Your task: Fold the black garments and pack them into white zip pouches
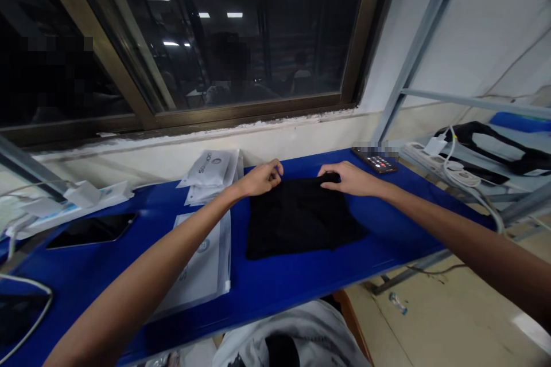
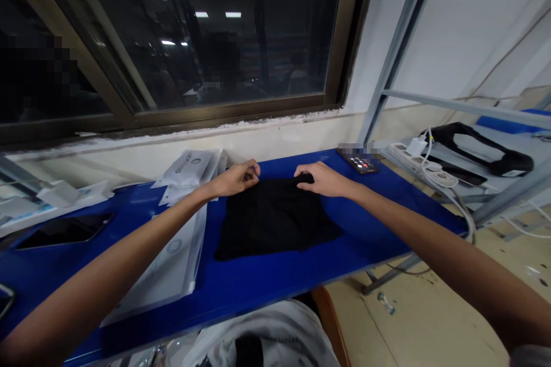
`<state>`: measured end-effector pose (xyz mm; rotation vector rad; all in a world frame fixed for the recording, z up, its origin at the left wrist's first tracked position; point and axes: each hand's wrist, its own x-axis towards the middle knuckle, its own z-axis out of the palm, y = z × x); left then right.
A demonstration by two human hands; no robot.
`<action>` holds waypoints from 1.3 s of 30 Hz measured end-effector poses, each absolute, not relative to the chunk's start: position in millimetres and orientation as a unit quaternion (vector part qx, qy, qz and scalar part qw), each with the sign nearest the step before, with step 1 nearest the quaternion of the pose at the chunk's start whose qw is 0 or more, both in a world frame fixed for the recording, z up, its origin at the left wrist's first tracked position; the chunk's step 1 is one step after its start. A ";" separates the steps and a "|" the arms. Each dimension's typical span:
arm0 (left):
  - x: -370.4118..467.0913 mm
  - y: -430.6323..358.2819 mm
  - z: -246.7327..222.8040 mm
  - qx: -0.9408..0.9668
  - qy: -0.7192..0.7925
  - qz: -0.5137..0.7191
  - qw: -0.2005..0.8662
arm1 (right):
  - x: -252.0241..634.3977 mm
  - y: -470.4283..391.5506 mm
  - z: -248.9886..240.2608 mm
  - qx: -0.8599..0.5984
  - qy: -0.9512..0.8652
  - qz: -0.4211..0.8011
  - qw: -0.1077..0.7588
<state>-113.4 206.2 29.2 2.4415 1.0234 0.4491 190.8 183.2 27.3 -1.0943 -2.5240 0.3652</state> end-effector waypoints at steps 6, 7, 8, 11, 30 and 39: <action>-118.7 175.6 35.1 0.909 0.379 0.093 0.147 | 186.2 159.8 19.1 -0.369 -0.890 0.097 0.249; -117.4 168.9 35.7 0.914 0.385 0.089 0.094 | 186.5 158.7 17.5 -0.353 -0.892 0.085 0.268; -116.1 162.2 36.4 0.915 0.390 0.097 0.037 | 187.0 158.5 16.2 -0.330 -0.894 0.068 0.295; -115.5 145.5 37.4 0.909 0.379 0.130 -0.113 | 189.6 161.2 12.6 -0.235 -0.899 -0.008 0.369; -152.2 105.0 32.1 0.859 0.395 0.268 0.185 | 222.2 133.9 4.7 -0.370 -0.855 0.171 0.320; -174.0 103.2 23.0 0.823 0.472 0.180 0.260 | 213.3 142.5 -10.3 -0.418 -0.754 0.449 0.234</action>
